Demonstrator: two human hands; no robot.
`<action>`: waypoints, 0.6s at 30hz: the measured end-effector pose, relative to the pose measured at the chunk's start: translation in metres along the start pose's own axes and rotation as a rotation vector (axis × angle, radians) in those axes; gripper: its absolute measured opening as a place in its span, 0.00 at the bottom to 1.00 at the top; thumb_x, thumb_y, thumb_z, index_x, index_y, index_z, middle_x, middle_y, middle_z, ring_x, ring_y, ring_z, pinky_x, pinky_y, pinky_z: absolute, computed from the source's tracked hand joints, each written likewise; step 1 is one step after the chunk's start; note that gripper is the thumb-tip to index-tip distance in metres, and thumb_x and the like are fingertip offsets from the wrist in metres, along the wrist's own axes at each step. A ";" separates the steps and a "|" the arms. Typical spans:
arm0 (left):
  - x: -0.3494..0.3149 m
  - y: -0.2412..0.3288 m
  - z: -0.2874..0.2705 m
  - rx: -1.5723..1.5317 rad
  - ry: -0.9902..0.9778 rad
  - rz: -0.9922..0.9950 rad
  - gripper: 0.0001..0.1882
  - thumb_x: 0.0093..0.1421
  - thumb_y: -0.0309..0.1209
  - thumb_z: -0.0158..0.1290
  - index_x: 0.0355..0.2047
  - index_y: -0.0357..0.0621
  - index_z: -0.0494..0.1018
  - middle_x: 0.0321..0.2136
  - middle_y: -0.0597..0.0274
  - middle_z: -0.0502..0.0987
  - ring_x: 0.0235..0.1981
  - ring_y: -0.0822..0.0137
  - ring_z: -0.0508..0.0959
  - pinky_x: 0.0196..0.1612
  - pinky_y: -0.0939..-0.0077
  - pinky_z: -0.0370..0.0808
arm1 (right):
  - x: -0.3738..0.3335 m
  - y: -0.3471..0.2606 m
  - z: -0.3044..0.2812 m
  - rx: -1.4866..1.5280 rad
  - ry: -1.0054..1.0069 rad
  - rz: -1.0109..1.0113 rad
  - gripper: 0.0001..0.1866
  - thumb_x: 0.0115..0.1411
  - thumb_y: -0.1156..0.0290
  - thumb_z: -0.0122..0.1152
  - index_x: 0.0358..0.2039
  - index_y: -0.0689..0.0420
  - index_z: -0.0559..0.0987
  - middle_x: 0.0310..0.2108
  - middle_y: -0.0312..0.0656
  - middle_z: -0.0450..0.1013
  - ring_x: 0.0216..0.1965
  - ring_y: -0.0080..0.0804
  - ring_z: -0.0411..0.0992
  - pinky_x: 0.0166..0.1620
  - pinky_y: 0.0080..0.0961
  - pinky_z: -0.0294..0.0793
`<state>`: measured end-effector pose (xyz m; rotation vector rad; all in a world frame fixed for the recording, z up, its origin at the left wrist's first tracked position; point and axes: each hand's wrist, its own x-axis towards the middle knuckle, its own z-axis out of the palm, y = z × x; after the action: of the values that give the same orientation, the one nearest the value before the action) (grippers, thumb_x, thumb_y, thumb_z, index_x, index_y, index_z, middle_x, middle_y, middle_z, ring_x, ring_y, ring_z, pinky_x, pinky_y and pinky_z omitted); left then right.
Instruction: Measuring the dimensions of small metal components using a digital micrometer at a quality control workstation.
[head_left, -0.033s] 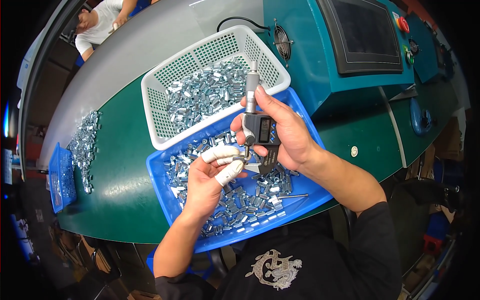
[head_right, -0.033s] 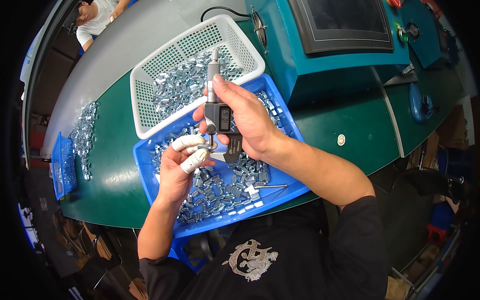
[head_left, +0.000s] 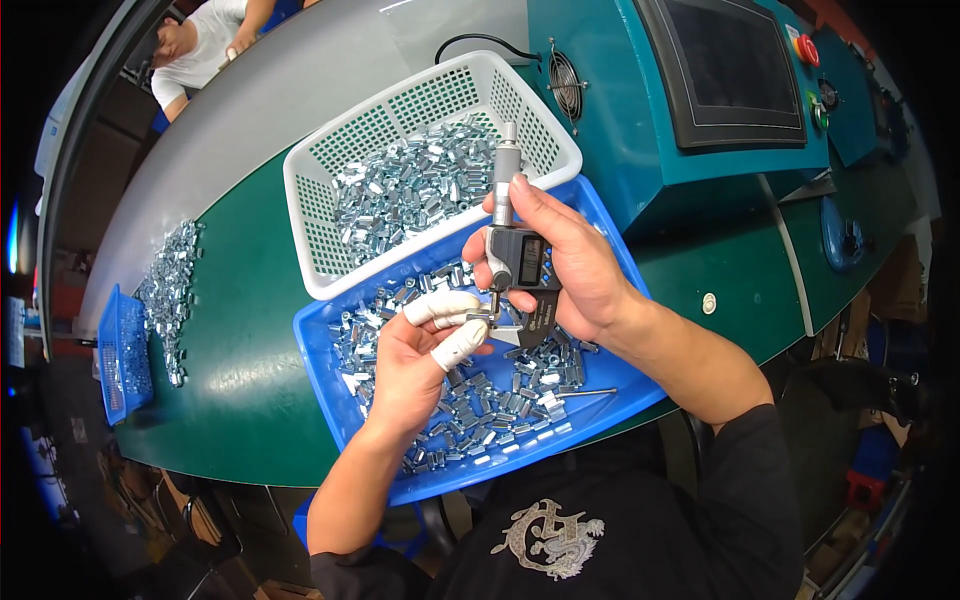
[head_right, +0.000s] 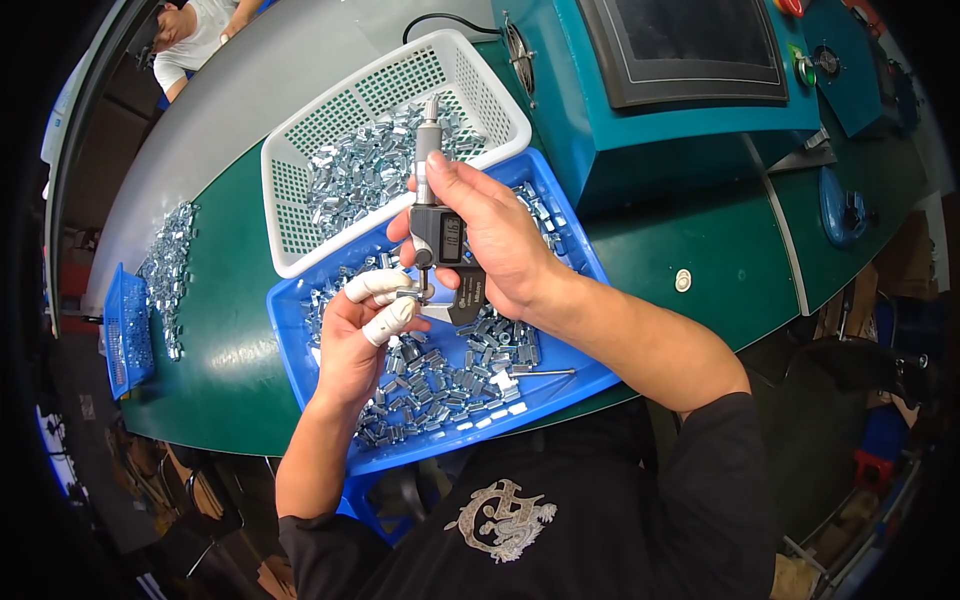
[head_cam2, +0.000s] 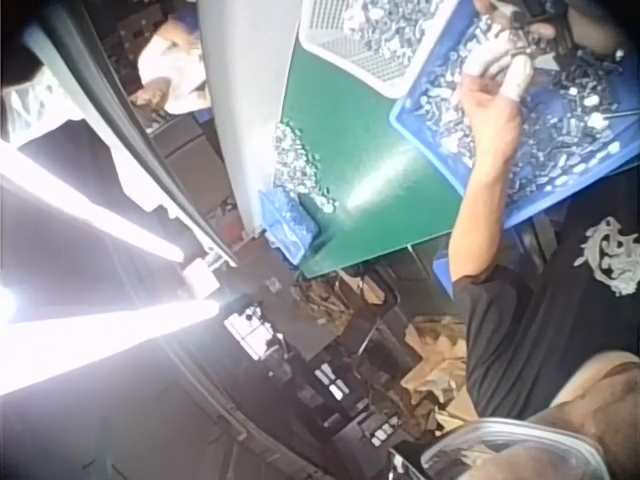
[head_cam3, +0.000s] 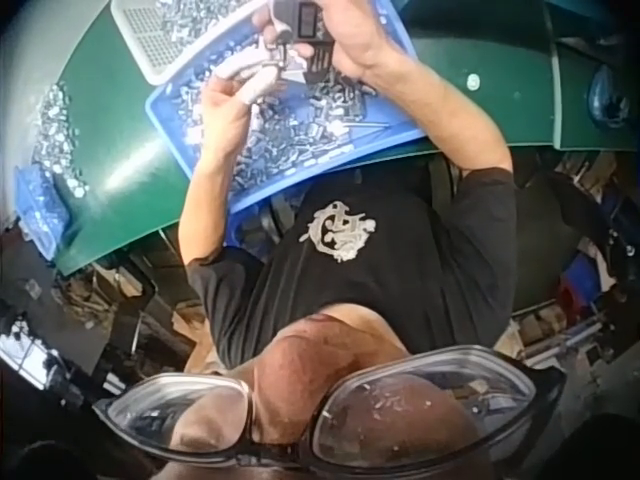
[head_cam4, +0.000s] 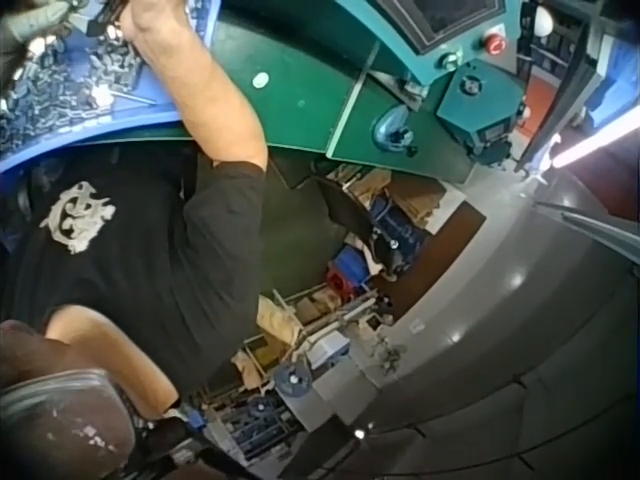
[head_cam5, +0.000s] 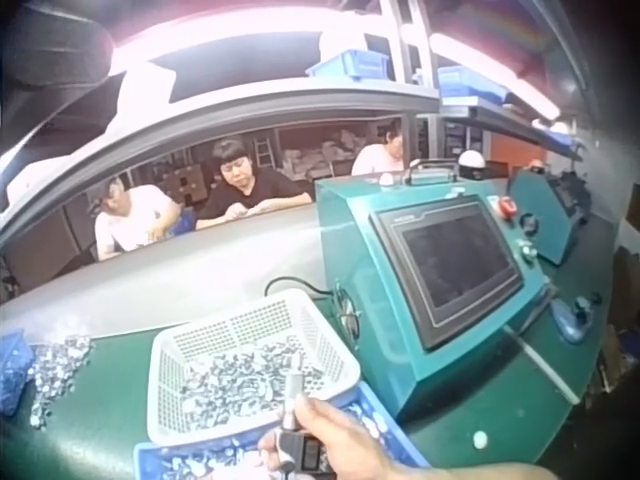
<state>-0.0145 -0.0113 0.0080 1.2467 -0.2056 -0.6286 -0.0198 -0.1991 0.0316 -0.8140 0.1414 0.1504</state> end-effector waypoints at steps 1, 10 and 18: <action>0.001 0.000 0.000 0.002 0.003 0.003 0.12 0.56 0.22 0.55 0.42 0.37 0.71 0.36 0.58 0.77 0.37 0.68 0.78 0.38 0.73 0.79 | 0.000 0.000 0.000 -0.031 0.014 -0.005 0.20 0.67 0.50 0.40 0.44 0.55 0.67 0.31 0.45 0.74 0.28 0.24 0.75 0.16 0.13 0.66; 0.011 0.006 -0.017 0.091 0.201 0.100 0.15 0.56 0.23 0.56 0.44 0.38 0.71 0.35 0.62 0.76 0.34 0.74 0.76 0.34 0.80 0.74 | -0.002 -0.001 0.002 -0.035 0.010 0.033 0.21 0.67 0.50 0.39 0.46 0.55 0.67 0.31 0.44 0.73 0.28 0.24 0.74 0.16 0.13 0.66; 0.010 -0.001 -0.018 0.681 0.260 0.331 0.13 0.53 0.28 0.60 0.39 0.43 0.76 0.27 0.64 0.78 0.27 0.74 0.74 0.31 0.81 0.72 | -0.001 0.000 0.001 -0.041 0.011 0.048 0.21 0.67 0.50 0.38 0.46 0.55 0.67 0.31 0.44 0.73 0.28 0.26 0.74 0.16 0.13 0.66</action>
<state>0.0022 -0.0019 -0.0004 1.8807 -0.4191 -0.0932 -0.0210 -0.1986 0.0325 -0.8531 0.1690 0.1946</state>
